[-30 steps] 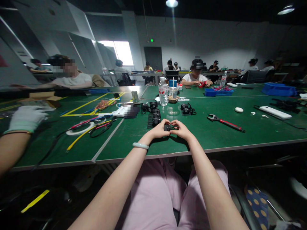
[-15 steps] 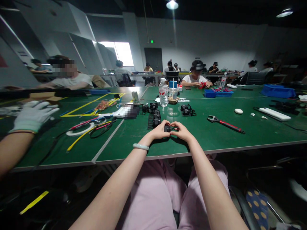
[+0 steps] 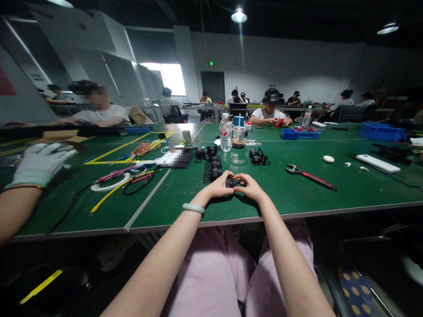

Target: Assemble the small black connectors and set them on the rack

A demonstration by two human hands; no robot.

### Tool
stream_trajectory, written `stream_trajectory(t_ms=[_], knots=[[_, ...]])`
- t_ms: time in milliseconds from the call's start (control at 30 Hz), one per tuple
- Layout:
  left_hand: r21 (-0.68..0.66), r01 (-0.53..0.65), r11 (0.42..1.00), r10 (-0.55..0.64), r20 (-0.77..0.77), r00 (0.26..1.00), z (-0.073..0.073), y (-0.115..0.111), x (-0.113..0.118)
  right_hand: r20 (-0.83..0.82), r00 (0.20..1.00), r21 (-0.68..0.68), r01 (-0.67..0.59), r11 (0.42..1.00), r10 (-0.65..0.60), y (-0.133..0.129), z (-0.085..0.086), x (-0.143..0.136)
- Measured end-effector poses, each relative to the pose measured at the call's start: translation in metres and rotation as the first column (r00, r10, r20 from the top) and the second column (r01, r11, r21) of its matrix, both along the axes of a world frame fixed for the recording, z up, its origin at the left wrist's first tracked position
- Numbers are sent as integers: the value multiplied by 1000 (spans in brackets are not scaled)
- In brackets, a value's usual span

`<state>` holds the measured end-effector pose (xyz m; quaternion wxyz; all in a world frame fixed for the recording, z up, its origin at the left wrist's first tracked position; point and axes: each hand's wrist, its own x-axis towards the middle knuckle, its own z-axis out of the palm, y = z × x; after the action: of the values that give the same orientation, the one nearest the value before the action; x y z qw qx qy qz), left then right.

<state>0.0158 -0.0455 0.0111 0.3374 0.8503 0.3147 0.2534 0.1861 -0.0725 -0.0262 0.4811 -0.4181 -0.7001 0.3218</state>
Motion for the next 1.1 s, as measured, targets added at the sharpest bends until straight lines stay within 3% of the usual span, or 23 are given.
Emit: stream_trajectory(t_ms=[1100], knots=[[-18, -3, 1000, 4, 23, 1000, 0, 4, 0, -1, 1000, 22, 21, 1000, -21, 2, 1, -1]])
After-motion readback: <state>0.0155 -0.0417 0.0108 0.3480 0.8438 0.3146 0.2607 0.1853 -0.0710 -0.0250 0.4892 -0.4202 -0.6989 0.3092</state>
